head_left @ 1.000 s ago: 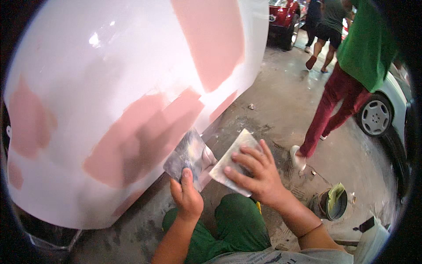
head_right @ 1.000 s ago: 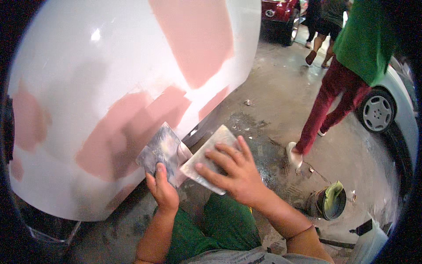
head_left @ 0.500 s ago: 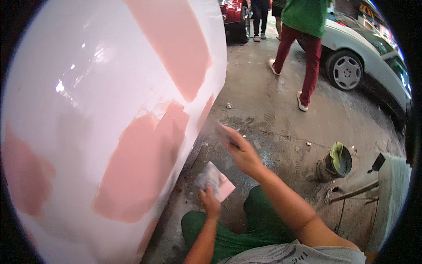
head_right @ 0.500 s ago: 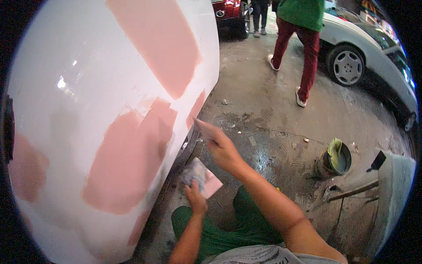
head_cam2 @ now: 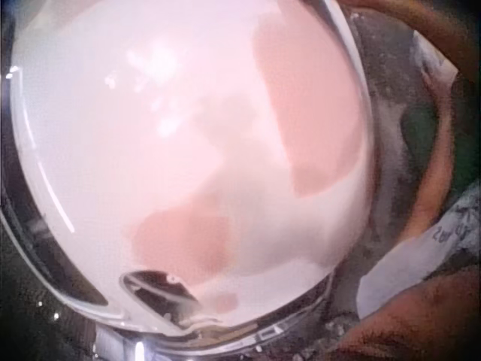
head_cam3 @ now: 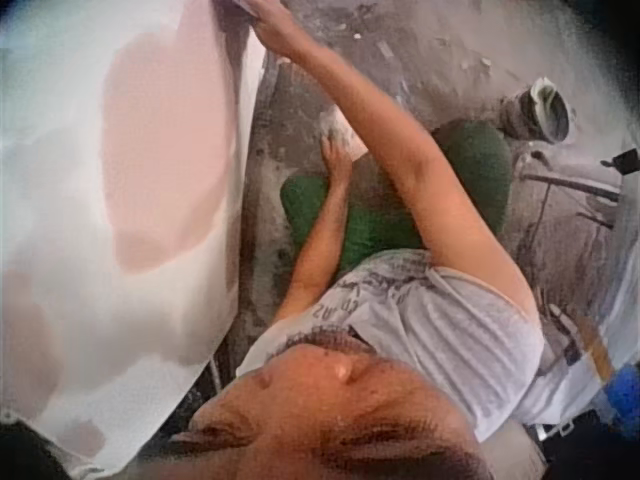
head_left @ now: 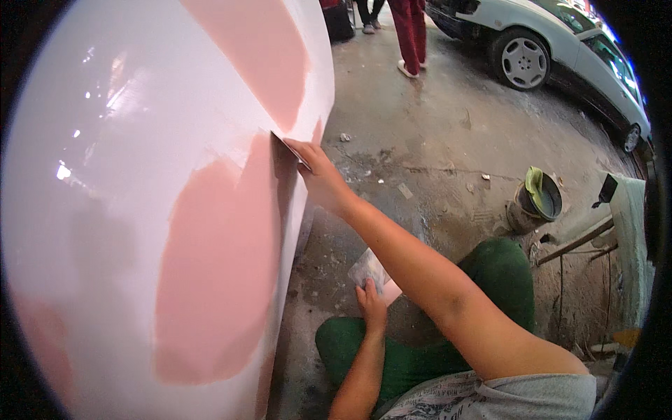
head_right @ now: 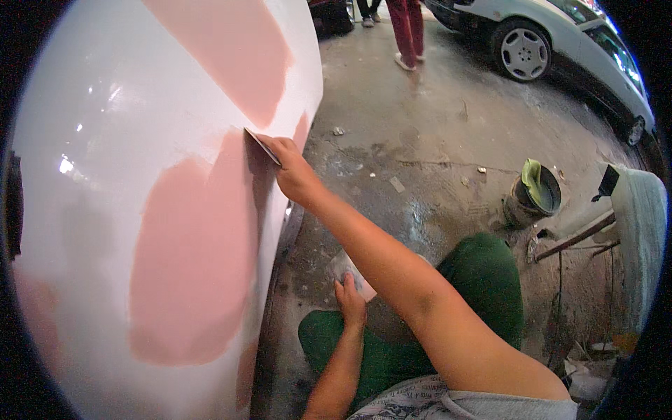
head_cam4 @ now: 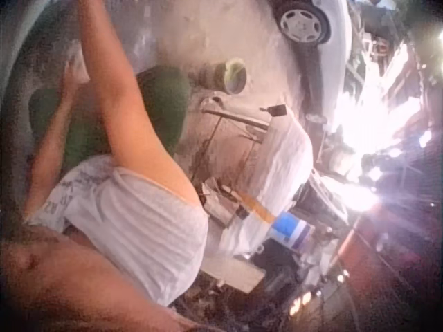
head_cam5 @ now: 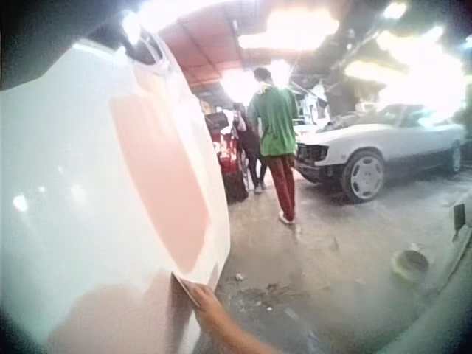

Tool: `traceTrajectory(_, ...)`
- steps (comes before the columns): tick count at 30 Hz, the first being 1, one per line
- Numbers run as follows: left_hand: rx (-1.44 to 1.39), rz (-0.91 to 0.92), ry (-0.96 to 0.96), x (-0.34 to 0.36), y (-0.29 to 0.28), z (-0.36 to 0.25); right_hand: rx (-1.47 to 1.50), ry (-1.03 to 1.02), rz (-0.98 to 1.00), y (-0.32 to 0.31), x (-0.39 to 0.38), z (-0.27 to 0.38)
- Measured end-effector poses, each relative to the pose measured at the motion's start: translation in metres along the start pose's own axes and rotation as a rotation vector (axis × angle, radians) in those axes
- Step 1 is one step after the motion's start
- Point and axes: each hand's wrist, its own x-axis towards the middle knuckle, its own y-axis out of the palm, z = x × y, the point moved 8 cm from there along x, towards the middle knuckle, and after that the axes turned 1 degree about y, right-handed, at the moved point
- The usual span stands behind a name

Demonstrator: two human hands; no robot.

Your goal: The person mixes a pink filler on a palette and applies it to a white car door, then sands the filled areas with sandpaper. The person works on multiple spots on the door, smoothing the surface in preparation for painting.

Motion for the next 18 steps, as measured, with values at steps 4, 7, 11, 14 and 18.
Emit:
traceTrajectory(4,-0.112,0.041,-0.024,0.006,0.013,0.011,-0.112,-0.036,0.005,0.001,-0.006,0.012)
traceTrajectory(7,-0.016,0.027,-0.126,0.01,0.01,0.012,-0.094,-0.005,-0.002,0.003,-0.015,0.005)
traceTrajectory(11,-0.201,0.064,0.014,0.039,0.016,0.053,-0.168,-0.033,-0.014,0.036,-0.057,0.006)
traceTrajectory(14,0.547,-0.185,-0.061,0.046,0.019,0.06,-0.1,-0.006,0.011,0.066,-0.109,0.023)
traceTrajectory(18,-0.189,0.153,-0.187,0.045,0.054,0.04,-0.074,0.061,0.145,0.062,-0.137,0.021)
